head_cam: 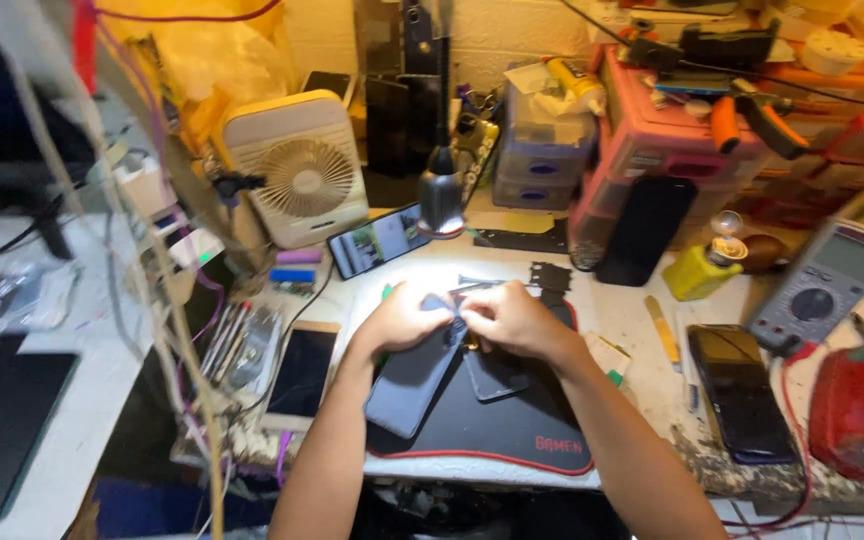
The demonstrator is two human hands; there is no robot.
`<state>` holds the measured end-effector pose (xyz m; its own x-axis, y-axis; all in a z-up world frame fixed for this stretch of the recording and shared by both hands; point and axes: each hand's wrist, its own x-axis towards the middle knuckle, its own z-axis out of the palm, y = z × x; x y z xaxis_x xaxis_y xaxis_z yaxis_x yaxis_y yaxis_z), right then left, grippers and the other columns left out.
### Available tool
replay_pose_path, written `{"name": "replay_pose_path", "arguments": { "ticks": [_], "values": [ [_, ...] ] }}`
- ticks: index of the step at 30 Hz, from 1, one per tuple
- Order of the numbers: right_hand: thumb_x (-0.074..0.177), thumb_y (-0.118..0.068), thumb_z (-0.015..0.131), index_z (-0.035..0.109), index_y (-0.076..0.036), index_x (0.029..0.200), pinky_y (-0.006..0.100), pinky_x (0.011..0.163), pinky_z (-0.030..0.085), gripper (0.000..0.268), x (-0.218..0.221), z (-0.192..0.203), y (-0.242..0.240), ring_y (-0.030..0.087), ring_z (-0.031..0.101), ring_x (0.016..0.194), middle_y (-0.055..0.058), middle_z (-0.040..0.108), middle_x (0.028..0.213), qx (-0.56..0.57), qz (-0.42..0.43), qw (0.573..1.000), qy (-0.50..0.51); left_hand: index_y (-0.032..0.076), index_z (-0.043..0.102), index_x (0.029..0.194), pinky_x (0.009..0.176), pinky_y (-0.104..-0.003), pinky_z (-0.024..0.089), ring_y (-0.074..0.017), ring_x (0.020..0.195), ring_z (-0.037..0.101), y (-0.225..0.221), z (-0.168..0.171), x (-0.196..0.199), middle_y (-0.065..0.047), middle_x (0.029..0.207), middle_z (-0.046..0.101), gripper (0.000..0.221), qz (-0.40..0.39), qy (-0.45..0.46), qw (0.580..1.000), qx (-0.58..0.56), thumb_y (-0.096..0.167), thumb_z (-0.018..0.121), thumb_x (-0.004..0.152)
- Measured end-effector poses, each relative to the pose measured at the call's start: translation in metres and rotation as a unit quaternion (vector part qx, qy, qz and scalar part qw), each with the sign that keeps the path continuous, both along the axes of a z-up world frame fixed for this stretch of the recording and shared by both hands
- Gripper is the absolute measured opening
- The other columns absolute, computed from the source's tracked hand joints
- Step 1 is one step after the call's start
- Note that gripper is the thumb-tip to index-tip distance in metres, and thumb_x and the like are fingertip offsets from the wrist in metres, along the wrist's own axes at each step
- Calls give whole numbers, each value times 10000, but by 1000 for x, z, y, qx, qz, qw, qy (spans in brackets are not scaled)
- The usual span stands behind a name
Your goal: Cleaning and preparing a mobile phone frame and body for assembly on a repair bench.
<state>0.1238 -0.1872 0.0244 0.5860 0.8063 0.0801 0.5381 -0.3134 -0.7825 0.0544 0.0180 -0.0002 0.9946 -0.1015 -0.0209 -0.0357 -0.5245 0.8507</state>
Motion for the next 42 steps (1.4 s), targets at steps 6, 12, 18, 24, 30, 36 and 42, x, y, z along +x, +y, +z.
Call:
{"name": "replay_pose_path", "arguments": {
  "ticks": [6,12,18,24,30,36,42],
  "values": [
    [883,-141,656,685,-91,778,315,586,544,120,13,-29,1,220,685,524,62,691,559,67,61,992,-87,135,813,922,907,-395,550,-257,1002,740,-10,7,-4,-93,954,808,184,18,-4,1000,12,225,714,795],
    [914,-103,617,634,-51,706,296,552,480,215,8,-37,1,218,552,497,116,617,555,83,34,992,-90,146,829,856,818,-334,555,-168,824,726,-17,19,-6,-65,806,797,136,65,24,997,-24,197,722,788],
    [952,-148,538,522,-70,709,381,527,475,256,17,-33,-10,324,535,507,111,490,551,67,-83,974,-201,178,838,822,713,-303,555,-93,735,648,-21,23,-8,2,726,760,83,81,1,993,-81,193,761,798],
    [949,-180,469,443,-161,672,282,449,429,279,45,-52,-81,194,467,417,-4,384,460,111,-368,908,-168,69,828,816,669,-358,536,-155,671,576,-8,5,-25,-58,704,738,114,172,0,972,-161,87,721,852],
    [1017,-296,576,605,-116,655,311,553,510,406,33,-40,-124,247,635,585,81,630,631,-7,-417,891,-180,66,800,876,725,-367,524,-168,735,575,-15,5,-22,-91,780,733,121,183,-30,958,-220,104,692,913],
    [951,-109,680,710,-44,1138,448,970,543,200,26,-29,-114,383,583,1238,236,567,1365,-113,-423,887,-150,20,794,907,744,-392,522,-164,794,517,-9,1,-22,-106,812,718,121,186,-68,960,-198,84,693,926],
    [852,-59,677,718,4,995,533,872,532,161,41,-35,-110,471,552,1190,344,478,1430,35,-403,862,-304,18,773,910,739,-385,520,-166,792,547,-9,4,-24,-108,795,692,104,169,-74,968,-171,75,687,926]
  ]
}}
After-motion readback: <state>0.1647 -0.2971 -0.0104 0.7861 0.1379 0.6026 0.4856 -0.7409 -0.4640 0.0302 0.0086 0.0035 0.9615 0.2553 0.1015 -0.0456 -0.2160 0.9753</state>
